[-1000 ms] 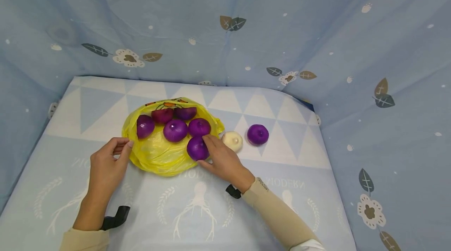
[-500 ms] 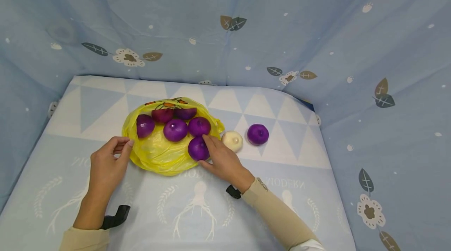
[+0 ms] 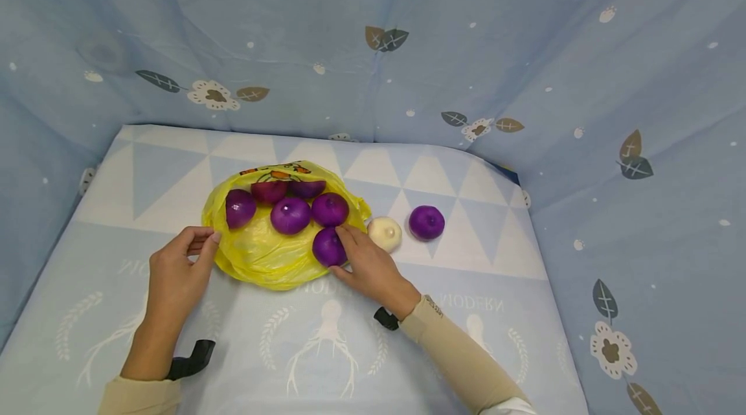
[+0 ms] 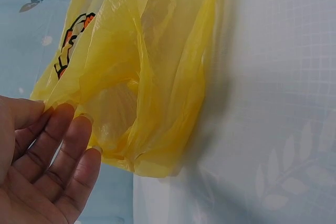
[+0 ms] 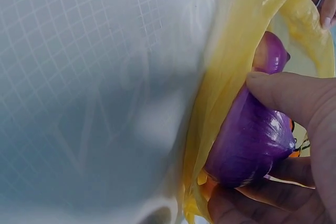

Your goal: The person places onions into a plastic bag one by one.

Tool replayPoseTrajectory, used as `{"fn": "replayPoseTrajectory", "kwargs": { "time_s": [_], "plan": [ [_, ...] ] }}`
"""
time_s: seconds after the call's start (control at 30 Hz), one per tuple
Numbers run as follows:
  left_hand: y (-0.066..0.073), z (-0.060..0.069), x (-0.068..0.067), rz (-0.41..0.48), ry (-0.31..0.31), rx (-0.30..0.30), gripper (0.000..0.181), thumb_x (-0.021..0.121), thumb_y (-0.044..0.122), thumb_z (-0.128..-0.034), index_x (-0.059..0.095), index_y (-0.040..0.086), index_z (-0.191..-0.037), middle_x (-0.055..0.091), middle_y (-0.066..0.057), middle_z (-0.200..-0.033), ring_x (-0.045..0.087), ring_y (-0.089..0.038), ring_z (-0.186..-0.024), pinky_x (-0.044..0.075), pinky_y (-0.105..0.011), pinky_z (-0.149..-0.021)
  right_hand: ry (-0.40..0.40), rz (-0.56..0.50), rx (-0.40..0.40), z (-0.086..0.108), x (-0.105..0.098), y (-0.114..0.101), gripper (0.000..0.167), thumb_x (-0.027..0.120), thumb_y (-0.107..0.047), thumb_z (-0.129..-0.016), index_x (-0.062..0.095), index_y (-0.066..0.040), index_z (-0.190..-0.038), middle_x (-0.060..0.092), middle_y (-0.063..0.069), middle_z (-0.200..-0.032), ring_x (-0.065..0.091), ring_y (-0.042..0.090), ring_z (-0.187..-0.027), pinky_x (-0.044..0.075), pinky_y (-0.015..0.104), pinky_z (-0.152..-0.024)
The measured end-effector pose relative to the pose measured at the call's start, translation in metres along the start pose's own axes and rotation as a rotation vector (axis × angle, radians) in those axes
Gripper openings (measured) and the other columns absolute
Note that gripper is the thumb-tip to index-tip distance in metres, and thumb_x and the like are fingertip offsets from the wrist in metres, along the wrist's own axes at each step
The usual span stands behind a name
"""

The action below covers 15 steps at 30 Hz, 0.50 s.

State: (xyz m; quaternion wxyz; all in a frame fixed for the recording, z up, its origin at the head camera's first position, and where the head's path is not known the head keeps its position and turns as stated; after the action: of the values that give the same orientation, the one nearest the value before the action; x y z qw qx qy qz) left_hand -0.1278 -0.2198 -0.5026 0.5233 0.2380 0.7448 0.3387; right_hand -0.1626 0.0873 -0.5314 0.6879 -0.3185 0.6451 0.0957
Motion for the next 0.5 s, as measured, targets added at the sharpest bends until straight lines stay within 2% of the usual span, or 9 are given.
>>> {"fn": "replayPoseTrajectory", "kwargs": {
  "time_s": [0.5],
  "plan": [
    [-0.0006,0.0012,0.0007,-0.001,-0.001,0.006,0.020,0.069,0.015,-0.1026,0.071,-0.002,-0.113,0.075,-0.018,-0.102,0.070,-0.033,-0.090,0.040,-0.009,-0.071,-0.017,0.010,0.022,-0.0001,0.0058,0.0038,0.078,0.077,-0.035,-0.096,0.041,-0.003,-0.157,0.045,0.017,-0.158,0.045,0.028,-0.145,0.045,0.038,-0.111]
  ]
}}
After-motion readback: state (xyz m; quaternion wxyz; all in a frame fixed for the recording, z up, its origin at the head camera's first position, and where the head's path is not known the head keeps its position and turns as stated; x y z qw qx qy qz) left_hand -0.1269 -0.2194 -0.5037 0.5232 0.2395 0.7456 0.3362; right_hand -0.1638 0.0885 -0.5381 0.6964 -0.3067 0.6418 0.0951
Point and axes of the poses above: each hand's wrist, its own z-axis away from the middle knuckle, its own x-axis out of the palm, y = z × x, the point moved 6 cm from there along -z, towards the middle knuckle
